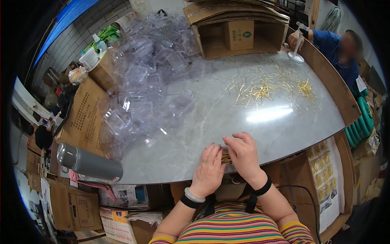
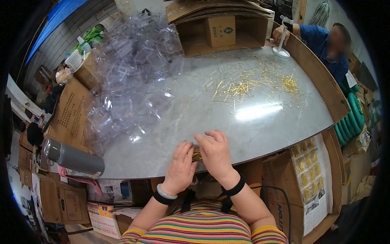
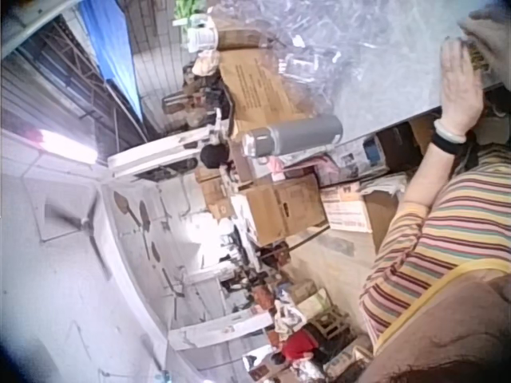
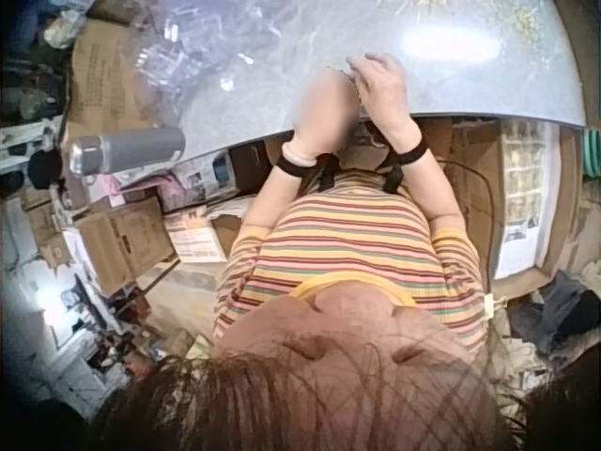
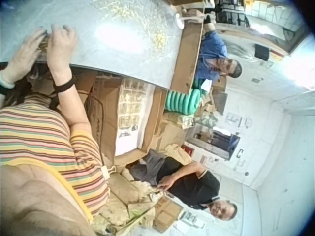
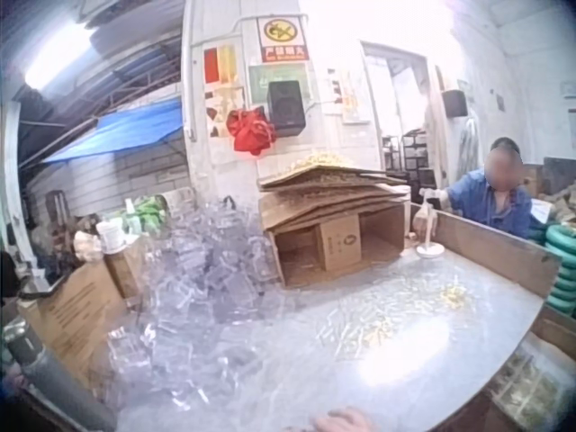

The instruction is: Packing small gold-colored pins into plastic bags at a workstation.

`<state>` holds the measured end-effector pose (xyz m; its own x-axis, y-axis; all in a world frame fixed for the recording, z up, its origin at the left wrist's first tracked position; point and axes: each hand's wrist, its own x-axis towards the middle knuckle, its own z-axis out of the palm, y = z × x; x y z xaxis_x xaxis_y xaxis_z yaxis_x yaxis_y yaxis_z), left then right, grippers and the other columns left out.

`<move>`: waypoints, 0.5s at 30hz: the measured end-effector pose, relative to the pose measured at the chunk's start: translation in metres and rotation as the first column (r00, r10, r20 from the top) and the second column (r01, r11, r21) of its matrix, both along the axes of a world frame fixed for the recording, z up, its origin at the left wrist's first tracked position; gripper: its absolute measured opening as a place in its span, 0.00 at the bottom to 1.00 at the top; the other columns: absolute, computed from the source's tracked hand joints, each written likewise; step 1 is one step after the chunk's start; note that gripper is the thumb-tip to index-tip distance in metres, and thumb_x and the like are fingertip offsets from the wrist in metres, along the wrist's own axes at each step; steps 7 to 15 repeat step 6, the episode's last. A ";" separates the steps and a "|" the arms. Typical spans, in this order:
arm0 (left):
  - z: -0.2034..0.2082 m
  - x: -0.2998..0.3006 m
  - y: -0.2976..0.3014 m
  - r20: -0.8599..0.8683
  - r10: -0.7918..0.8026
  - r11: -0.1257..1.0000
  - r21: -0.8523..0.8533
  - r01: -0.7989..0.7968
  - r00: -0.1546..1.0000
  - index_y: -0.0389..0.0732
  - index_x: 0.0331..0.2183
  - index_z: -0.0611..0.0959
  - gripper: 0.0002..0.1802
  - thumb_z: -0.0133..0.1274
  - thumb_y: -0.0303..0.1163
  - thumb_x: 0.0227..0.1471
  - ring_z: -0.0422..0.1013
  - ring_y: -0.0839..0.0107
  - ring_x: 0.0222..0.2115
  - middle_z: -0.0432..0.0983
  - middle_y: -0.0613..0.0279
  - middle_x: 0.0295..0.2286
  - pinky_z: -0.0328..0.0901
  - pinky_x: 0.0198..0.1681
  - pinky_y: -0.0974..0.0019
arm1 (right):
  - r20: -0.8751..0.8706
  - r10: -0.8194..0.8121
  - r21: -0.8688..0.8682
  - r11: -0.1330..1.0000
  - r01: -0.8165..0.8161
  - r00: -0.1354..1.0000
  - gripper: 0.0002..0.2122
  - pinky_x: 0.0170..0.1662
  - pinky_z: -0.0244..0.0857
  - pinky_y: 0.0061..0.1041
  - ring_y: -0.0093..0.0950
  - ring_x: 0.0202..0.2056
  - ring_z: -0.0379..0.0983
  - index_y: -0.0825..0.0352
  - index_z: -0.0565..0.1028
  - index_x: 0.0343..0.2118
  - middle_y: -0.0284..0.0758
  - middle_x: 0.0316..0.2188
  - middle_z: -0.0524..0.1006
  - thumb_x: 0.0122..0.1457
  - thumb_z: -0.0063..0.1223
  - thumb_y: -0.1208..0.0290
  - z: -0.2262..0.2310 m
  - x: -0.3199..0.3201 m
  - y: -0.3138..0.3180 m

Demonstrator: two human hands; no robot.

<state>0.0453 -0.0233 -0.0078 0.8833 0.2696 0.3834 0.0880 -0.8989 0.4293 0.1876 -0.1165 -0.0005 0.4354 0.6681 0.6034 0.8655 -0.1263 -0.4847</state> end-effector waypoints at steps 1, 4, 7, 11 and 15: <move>-0.001 0.000 0.000 -0.001 0.011 0.999 0.033 -0.011 1.000 0.27 0.56 0.68 0.28 0.51 0.31 0.57 0.55 0.48 0.62 0.61 0.47 0.57 0.54 0.64 0.49 | 0.039 0.009 -0.013 1.000 -0.009 0.999 0.16 0.56 0.61 0.43 0.39 0.47 0.72 0.63 0.77 0.46 0.35 0.32 0.80 0.53 0.55 0.81 0.002 -0.001 -0.001; -0.004 0.000 0.001 -0.005 0.014 0.997 0.073 -0.014 1.000 0.27 0.57 0.68 0.30 0.53 0.32 0.57 0.55 0.49 0.62 0.62 0.47 0.57 0.51 0.66 0.46 | 0.023 0.016 -0.062 0.998 -0.015 1.000 0.17 0.58 0.59 0.47 0.38 0.46 0.73 0.62 0.77 0.46 0.35 0.31 0.80 0.52 0.55 0.81 0.005 -0.007 -0.012; -0.006 -0.001 0.002 -0.014 0.013 0.995 0.096 -0.012 1.000 0.27 0.57 0.69 0.30 0.53 0.32 0.56 0.55 0.49 0.62 0.61 0.47 0.58 0.50 0.67 0.47 | -0.088 0.047 -0.096 0.994 -0.055 0.995 0.17 0.61 0.55 0.49 0.38 0.47 0.73 0.61 0.77 0.47 0.36 0.32 0.79 0.53 0.57 0.78 0.001 -0.005 -0.022; -0.006 -0.001 0.002 -0.014 0.013 0.995 0.096 -0.012 1.000 0.27 0.57 0.69 0.30 0.53 0.32 0.56 0.55 0.49 0.62 0.61 0.47 0.58 0.50 0.67 0.47 | -0.088 0.047 -0.096 0.994 -0.055 0.995 0.17 0.61 0.55 0.49 0.38 0.47 0.73 0.61 0.77 0.47 0.36 0.32 0.79 0.53 0.57 0.78 0.001 -0.005 -0.022; -0.006 -0.001 0.002 -0.014 0.013 0.995 0.096 -0.012 1.000 0.27 0.57 0.69 0.30 0.53 0.32 0.56 0.55 0.49 0.62 0.61 0.47 0.58 0.50 0.67 0.47 | -0.088 0.047 -0.096 0.994 -0.055 0.995 0.17 0.61 0.55 0.49 0.38 0.47 0.73 0.61 0.77 0.47 0.36 0.32 0.79 0.53 0.57 0.78 0.001 -0.005 -0.022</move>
